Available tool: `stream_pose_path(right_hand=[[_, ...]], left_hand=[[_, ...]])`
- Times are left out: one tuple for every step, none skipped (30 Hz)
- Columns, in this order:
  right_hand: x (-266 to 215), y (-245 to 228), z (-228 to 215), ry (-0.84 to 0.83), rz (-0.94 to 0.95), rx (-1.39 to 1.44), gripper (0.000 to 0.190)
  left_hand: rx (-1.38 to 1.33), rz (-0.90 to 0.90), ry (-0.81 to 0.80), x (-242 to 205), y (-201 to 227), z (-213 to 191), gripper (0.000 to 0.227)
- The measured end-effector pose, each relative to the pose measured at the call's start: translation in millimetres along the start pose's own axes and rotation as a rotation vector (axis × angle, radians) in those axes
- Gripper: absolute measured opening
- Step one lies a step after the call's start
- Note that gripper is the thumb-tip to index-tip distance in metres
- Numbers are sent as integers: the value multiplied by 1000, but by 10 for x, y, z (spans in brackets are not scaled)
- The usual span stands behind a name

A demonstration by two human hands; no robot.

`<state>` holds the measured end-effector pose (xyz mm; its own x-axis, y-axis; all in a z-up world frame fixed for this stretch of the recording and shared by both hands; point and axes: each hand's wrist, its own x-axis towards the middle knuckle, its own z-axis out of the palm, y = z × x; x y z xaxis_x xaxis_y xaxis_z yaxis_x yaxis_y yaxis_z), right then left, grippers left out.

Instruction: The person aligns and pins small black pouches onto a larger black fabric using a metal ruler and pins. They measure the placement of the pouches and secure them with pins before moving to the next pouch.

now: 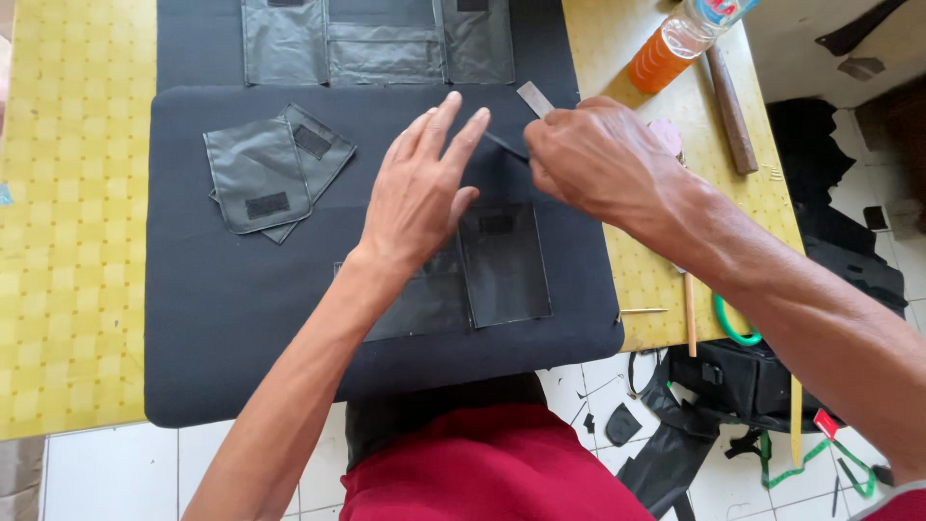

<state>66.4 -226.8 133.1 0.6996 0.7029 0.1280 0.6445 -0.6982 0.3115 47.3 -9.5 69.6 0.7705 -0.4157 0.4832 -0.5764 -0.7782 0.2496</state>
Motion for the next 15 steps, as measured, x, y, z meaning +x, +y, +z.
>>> stream_pose_path(right_hand=[[40,-34,-114,2,5,-2,27],[84,-67,-224,-36,12,15,24],[160,-87,-327,-68,16,26,21],[187,-54,-400,-60,18,17,21],[180,-55,-458,55,55,47,17],[181,-55,-513,170,92,77,16],[143,14,-467,183,90,64,16],[116,82,-416,365,178,241,15],[75,109,-340,537,260,435,24],[14,52,-223,537,253,439,24],[-30,8,-106,508,433,684,26],[-72,-27,10,459,606,932,32],[-83,-37,253,467,595,929,32],[-91,-37,499,375,675,1150,41],[-154,-85,760,267,763,1376,50]], left_hand=[[0,6,1,51,-32,146,82],[-12,32,61,104,-68,295,62],[-19,59,129,182,-133,447,42],[-15,65,138,242,-164,401,42],[-213,-44,76,238,-166,362,28],[-410,-154,14,237,-175,325,15],[-404,-145,29,266,-246,392,15],[-645,-279,3,298,-326,459,9],[-889,-427,-36,252,-396,532,7],[-886,-434,-32,223,-302,398,7],[-1129,-501,-32,221,-222,254,13],[-1374,-564,-32,224,-137,112,20],[-1369,-557,-21,223,-166,253,20],[-1461,-592,19,231,-194,398,16],[-1554,-636,44,188,-194,552,12]])
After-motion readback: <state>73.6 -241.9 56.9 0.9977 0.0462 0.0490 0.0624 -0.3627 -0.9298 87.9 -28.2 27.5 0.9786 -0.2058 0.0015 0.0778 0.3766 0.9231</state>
